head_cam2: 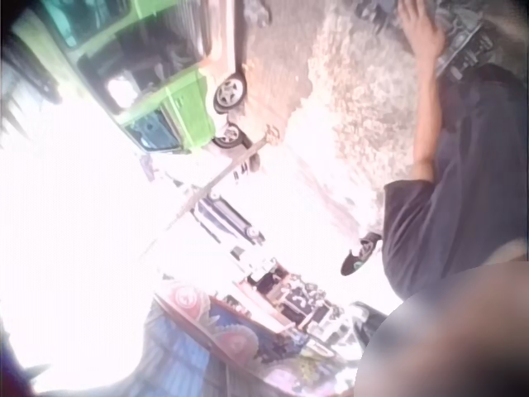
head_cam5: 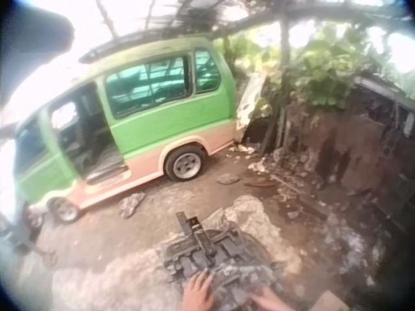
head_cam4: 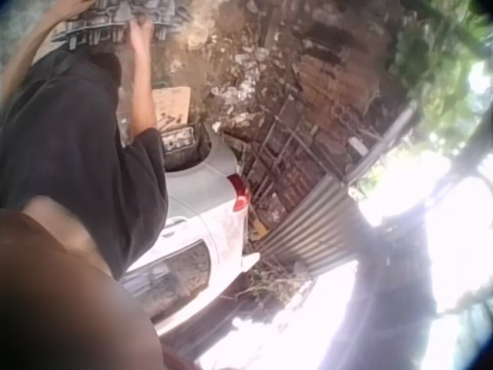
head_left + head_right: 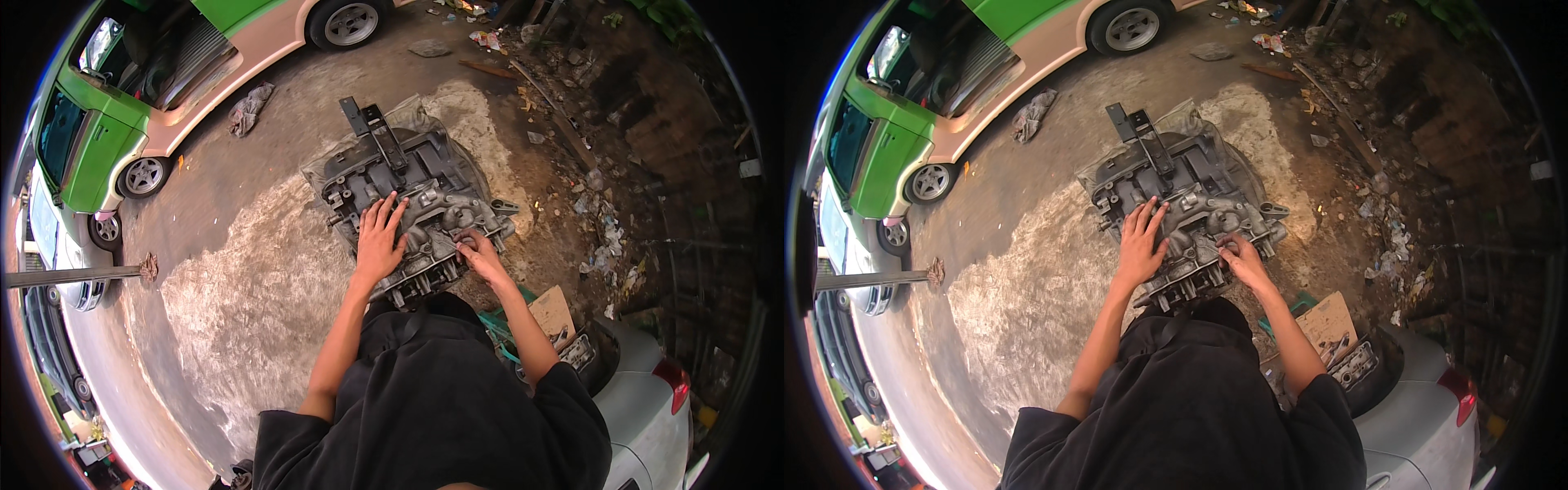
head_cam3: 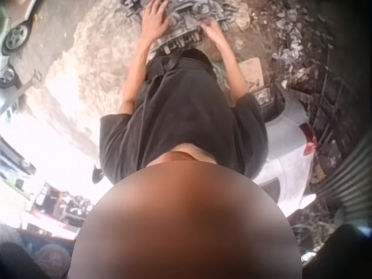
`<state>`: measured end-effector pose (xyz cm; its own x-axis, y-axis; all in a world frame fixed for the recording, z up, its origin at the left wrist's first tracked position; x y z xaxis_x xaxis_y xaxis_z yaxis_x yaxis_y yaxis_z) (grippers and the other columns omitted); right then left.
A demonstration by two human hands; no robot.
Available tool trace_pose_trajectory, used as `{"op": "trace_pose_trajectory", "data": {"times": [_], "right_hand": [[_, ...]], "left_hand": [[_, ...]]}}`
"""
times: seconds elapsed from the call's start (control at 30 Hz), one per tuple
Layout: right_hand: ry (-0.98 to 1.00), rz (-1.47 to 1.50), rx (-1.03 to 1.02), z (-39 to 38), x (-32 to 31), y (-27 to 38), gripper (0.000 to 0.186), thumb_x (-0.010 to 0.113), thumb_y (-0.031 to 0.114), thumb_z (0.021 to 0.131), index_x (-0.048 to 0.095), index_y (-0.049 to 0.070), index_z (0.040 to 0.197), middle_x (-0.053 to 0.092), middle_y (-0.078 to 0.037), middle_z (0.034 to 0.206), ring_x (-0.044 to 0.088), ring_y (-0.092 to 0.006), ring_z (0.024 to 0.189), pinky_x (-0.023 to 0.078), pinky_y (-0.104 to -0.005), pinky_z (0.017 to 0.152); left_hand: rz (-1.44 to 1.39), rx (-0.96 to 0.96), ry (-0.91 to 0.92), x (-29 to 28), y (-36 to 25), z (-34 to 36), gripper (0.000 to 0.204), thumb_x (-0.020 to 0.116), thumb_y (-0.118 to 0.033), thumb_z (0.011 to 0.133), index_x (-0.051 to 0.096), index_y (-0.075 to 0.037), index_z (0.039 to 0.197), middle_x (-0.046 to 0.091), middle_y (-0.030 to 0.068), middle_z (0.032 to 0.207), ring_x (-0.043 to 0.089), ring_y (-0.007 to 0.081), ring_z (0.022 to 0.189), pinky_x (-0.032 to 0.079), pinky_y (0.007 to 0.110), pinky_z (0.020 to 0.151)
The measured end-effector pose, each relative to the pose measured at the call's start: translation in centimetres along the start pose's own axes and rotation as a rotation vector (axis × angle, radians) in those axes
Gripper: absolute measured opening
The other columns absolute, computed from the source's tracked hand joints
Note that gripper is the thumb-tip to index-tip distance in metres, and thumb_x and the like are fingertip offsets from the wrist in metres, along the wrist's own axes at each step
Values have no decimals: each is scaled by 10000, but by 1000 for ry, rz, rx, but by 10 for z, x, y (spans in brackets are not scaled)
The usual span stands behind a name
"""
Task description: The person uses a wrench to loosen and remove bolts from a car engine block placed on a tarp. They repeatedly adjust the wrench and reposition their hands to access different bolts, then place the removed bolts on a nearby cardboard box.
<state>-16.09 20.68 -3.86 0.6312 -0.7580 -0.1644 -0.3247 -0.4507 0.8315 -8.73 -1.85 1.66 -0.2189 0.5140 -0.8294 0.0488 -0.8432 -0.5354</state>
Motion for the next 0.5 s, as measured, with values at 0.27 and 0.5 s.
{"op": "trace_pose_trajectory", "data": {"times": [0.27,0.5], "right_hand": [[221,-164,-46,12,7,12,123,672,131,1014,682,30,1083,692,-51,715,634,-113,699,454,-335,690],[224,-206,-85,33,8,7,125,684,86,993,686,7,1090,682,-45,705,655,-123,683,470,-332,672]], "left_hand": [[5,30,7,0,-2,1,809,722,-204,901,383,-225,1635,317,76,1699,335,371,1516,252,556,1272],[15,14,41,1,0,-1,806,703,-213,928,345,-239,1651,291,69,1712,314,353,1545,233,552,1285]]}}
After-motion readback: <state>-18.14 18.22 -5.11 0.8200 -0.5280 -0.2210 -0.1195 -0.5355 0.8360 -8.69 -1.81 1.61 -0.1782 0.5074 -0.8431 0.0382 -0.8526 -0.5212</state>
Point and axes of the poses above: each hand's wrist, its own z-axis towards the middle knuckle, its own x-axis out of the palm, y = z × x, the point moved 9 cm from there along z, towards the middle knuckle
